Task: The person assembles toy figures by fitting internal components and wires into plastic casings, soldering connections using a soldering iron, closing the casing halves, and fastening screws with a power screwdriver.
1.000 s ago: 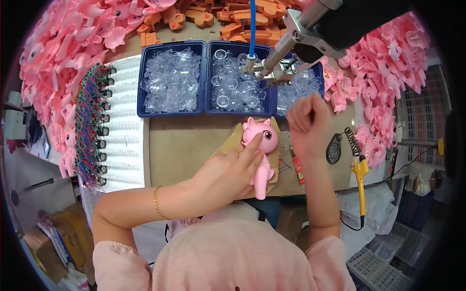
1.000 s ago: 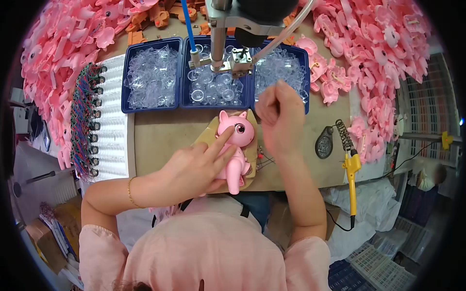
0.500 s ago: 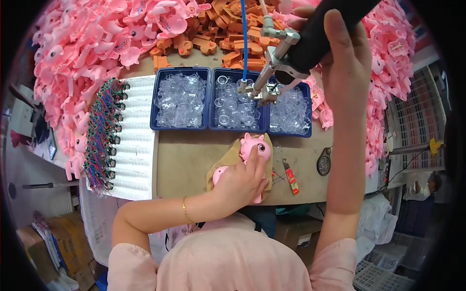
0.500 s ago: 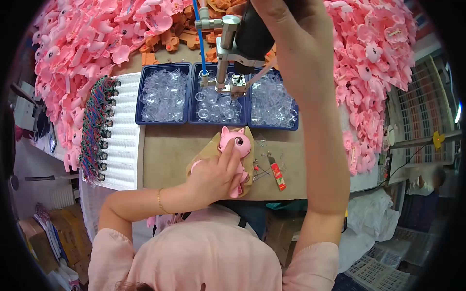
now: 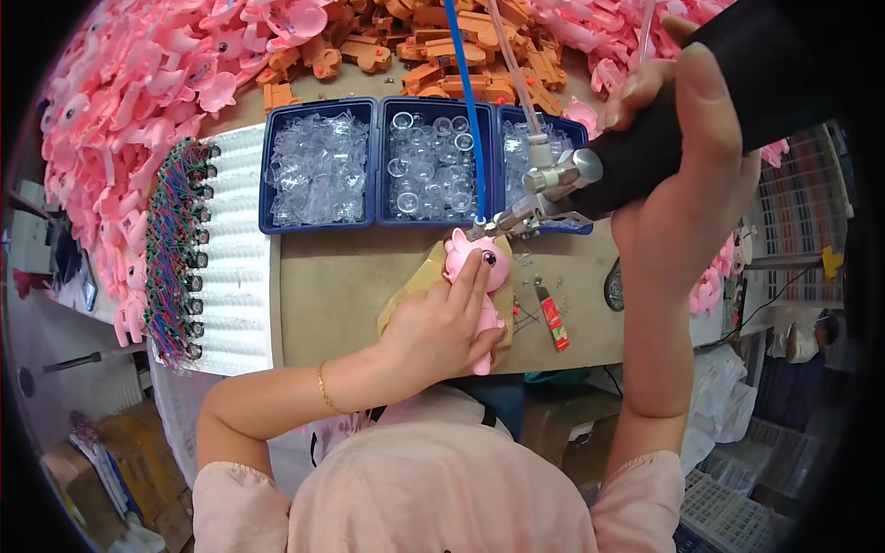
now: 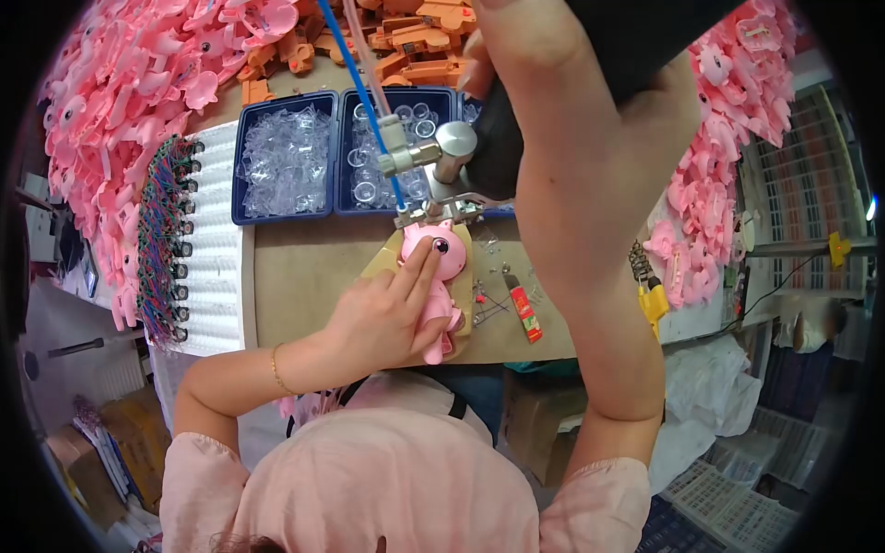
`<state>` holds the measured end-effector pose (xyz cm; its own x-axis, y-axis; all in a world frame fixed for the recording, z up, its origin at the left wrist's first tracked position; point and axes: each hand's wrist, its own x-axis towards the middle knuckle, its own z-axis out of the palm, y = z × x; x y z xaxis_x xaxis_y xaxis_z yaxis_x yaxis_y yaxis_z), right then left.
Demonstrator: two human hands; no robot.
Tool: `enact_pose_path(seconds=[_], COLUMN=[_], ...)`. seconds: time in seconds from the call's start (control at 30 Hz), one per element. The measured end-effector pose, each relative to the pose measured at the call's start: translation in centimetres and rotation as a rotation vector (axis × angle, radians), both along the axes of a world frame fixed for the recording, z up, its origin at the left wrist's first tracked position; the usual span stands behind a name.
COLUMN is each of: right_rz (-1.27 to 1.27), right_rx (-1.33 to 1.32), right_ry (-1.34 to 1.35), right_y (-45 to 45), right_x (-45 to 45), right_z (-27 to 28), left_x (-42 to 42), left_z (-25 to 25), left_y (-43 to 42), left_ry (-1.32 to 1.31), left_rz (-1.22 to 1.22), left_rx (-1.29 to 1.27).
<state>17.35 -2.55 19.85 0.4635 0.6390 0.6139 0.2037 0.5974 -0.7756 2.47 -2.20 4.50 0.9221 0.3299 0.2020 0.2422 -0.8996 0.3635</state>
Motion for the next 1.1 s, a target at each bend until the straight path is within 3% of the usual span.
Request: enact_pose_path(seconds=[0.43, 0.57, 0.63, 0.67, 0.7, 0.83, 1.1], right_rz=[-0.221, -0.16, -0.552, -0.226, 0.025, -0.007, -0.193], right_rx=[-0.138, -0.033, 0.165, -0.056, -0.002, 0.118, -0.067], right_ry=[-0.055, -0.038, -0.834, -0.116, 0.127, -0.064, -0.054], right_y=[0.0, 1.2, 0.6, -1.1, -2.4, -5.0, -5.5], right_x=[0.8, 2.3, 4.4, 2.9, 4.3, 2.7, 0.5], right_z=[-2.2, -2.8, -2.5, 0.6, 1.9, 2.2, 0.0], left_x=[0.0, 0.0, -0.1, -0.2, -0.4, -0.4, -0.6], left_z=[-0.1, -0.2, 0.2, 0.2, 0.1, -0.2, -0.2], left_y=[0.0, 0.2, 0.7, 0.8, 0.7, 0.9, 0.7], left_ry=[0.02, 0.01, 0.058, 0.115, 0.117, 0.09, 0.002], left_rz=[0.01, 0.008, -0.019, -0.039, -0.046, -0.064, -0.017], left_rx=[0.023, 0.067, 0.147, 0.218, 0.21, 0.181, 0.124])
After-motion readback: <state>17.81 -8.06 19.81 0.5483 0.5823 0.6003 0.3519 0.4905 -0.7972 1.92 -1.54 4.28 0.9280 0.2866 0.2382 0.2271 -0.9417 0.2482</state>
